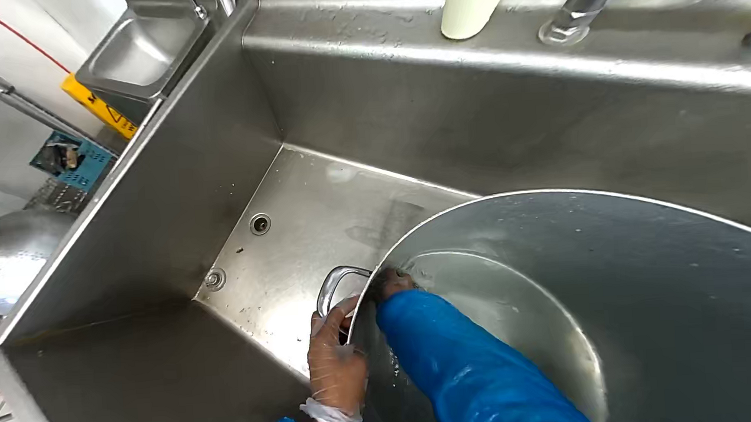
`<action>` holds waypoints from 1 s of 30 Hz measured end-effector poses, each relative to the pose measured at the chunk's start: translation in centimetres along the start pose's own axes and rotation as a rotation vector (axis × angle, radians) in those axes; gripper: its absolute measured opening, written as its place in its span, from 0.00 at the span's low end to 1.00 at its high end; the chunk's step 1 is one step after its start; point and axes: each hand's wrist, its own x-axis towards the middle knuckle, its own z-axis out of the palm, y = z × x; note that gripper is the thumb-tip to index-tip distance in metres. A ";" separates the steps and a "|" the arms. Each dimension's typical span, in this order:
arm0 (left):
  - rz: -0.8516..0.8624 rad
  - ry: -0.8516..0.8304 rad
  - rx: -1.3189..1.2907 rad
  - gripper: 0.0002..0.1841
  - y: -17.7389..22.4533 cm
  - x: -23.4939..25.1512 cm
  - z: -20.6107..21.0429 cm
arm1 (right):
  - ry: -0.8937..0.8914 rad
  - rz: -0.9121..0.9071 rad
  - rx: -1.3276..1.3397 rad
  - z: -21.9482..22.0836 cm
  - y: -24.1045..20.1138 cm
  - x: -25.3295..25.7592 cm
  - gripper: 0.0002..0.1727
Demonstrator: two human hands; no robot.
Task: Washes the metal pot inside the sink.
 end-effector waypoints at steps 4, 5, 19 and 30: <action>-0.028 -0.008 -0.025 0.29 0.5 0.0 -0.2 | 0.281 -0.193 -0.160 11.7 5.5 4.4 0.29; -0.030 -0.010 -0.025 0.29 0.6 0.0 -0.1 | 0.120 -0.185 -0.320 10.5 5.3 4.0 0.32; -0.009 -0.015 0.009 0.28 0.0 0.1 0.2 | -0.170 -0.125 -0.599 7.5 10.0 -1.5 0.28; -0.015 -0.021 0.037 0.27 0.2 0.2 0.3 | -0.114 -0.069 -0.515 7.5 11.0 -1.0 0.29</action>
